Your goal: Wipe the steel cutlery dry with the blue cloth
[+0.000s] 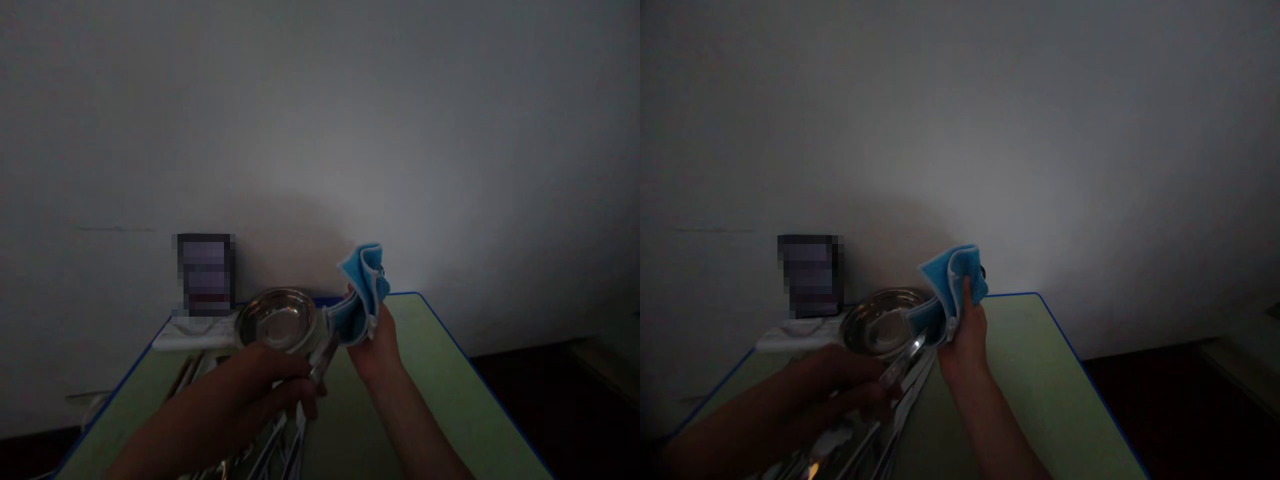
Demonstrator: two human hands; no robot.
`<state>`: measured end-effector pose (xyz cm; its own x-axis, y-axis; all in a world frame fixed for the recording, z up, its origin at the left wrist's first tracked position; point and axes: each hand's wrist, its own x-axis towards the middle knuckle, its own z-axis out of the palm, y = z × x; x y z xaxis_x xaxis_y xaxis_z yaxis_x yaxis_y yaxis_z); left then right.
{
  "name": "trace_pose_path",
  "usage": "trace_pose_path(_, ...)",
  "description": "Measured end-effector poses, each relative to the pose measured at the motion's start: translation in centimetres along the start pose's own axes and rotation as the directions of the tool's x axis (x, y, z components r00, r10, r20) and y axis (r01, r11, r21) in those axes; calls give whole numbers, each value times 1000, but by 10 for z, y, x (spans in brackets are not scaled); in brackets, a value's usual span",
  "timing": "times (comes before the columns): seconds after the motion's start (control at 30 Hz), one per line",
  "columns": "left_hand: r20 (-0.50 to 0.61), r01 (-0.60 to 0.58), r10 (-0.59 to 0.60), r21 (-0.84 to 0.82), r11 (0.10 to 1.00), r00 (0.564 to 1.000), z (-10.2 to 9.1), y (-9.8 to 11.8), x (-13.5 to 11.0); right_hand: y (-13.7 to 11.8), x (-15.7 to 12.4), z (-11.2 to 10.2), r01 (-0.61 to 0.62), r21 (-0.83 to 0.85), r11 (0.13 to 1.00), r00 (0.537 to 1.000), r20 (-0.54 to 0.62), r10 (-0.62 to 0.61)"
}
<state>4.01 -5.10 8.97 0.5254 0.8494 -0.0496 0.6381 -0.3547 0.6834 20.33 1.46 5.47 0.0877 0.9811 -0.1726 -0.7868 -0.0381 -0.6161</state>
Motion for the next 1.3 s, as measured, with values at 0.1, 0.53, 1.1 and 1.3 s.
trace_pose_path(0.1, -27, 46, -45, 27, 999, 999, 5, 3, 13, 7, -7, 3, -8, -11, 1000, 1000, 18, 8)
trace_pose_path(0.53, -609, 48, -188, -239, 970, 771, -23, -24, 2, -15, -12, -8, 86, -668, 739, 892, 382, 241)
trace_pose_path(1.1, -660, 122, -87, 7, 992, 746, -23, -20, -5, -73, -15, -25, 606, -782, 145, 666, 599, 444)
trace_pose_path(1.3, -463, 19, -23, -13, 1000, 886, -11, -15, 2, -67, -19, -23, 640, -768, 24, 700, 596, 394)
